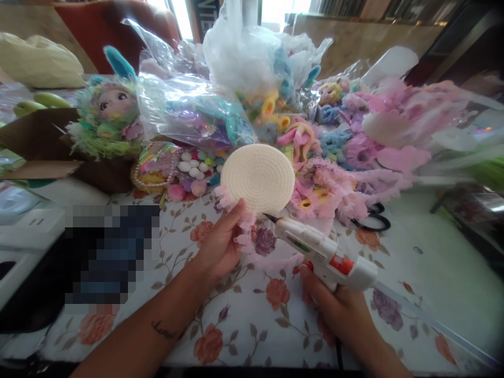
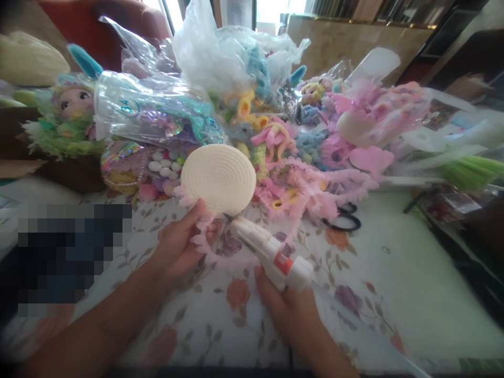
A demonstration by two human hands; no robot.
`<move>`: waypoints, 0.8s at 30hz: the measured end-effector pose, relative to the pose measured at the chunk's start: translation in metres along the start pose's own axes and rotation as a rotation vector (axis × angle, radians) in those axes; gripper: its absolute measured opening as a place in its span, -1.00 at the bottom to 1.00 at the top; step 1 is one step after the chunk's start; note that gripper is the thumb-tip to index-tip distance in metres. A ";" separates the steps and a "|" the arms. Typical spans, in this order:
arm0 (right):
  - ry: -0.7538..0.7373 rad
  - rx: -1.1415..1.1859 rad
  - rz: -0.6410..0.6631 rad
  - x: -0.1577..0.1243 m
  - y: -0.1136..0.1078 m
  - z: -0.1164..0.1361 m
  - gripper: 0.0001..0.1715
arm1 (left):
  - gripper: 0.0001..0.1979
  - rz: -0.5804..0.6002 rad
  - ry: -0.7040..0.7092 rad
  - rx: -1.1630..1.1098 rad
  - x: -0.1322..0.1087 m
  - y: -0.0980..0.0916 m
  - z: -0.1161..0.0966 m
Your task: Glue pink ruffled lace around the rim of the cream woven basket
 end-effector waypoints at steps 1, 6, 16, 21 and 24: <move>-0.014 0.007 -0.007 0.001 -0.001 0.001 -0.53 | -0.85 -0.004 -0.003 -0.003 0.000 0.000 0.000; -0.020 0.036 -0.045 0.003 -0.003 0.005 -0.53 | -0.88 -0.029 -0.018 -0.012 -0.001 0.002 -0.003; -0.012 -0.017 -0.002 0.002 -0.001 0.006 -0.54 | -0.86 -0.017 -0.020 -0.026 0.001 0.001 -0.002; 0.006 -0.022 -0.009 0.002 -0.002 0.007 -0.55 | -0.88 -0.036 -0.013 -0.028 -0.002 0.003 -0.003; 0.054 -0.017 -0.023 0.001 -0.003 0.007 -0.53 | -0.87 -0.054 -0.023 -0.027 -0.003 0.004 -0.004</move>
Point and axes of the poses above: each hand's wrist, its own x-axis towards the middle knuckle, its own y-axis out of the palm, z = x × y, the point moved 1 cm from there along x, towards the middle knuckle, and after that the axes turned 14 degrees about -z, right-handed, at the moved point
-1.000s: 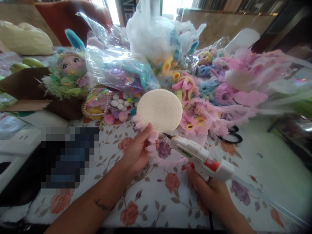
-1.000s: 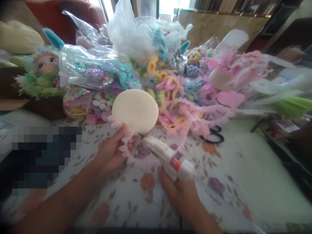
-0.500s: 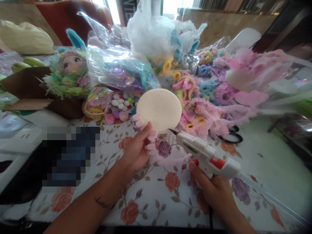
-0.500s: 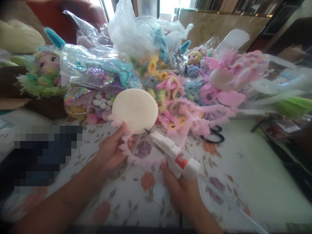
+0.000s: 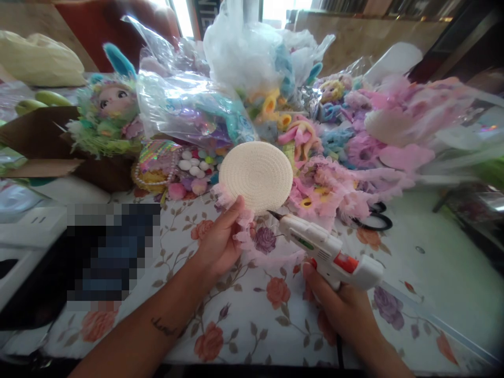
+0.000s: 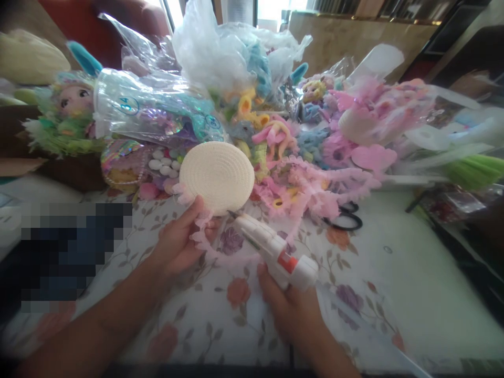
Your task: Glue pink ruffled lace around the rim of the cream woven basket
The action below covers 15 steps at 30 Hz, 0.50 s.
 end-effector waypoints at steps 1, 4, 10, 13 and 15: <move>0.023 0.004 0.000 -0.001 0.000 0.000 -0.51 | -0.87 -0.001 -0.002 -0.001 0.000 0.000 0.000; 0.089 0.014 0.012 -0.002 0.000 0.001 -0.48 | -0.88 -0.001 0.004 -0.003 0.001 0.001 -0.001; -0.040 0.011 -0.034 -0.001 -0.001 -0.006 -0.54 | -0.88 -0.028 0.001 -0.001 -0.001 0.003 -0.001; -0.052 0.015 -0.037 -0.001 -0.001 -0.010 -0.55 | -0.87 -0.039 0.013 0.003 -0.002 0.004 -0.001; -0.055 0.030 -0.035 0.001 0.001 -0.010 -0.59 | -0.89 -0.047 0.025 0.008 -0.002 0.005 -0.001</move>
Point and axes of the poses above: each hand's wrist, its own x-axis towards the middle knuckle, its own y-axis out of the palm, z = x × y, the point moved 1 cm from there along x, towards the middle knuckle, and after that the axes turned 14 degrees about -z, right-handed, at the moved point
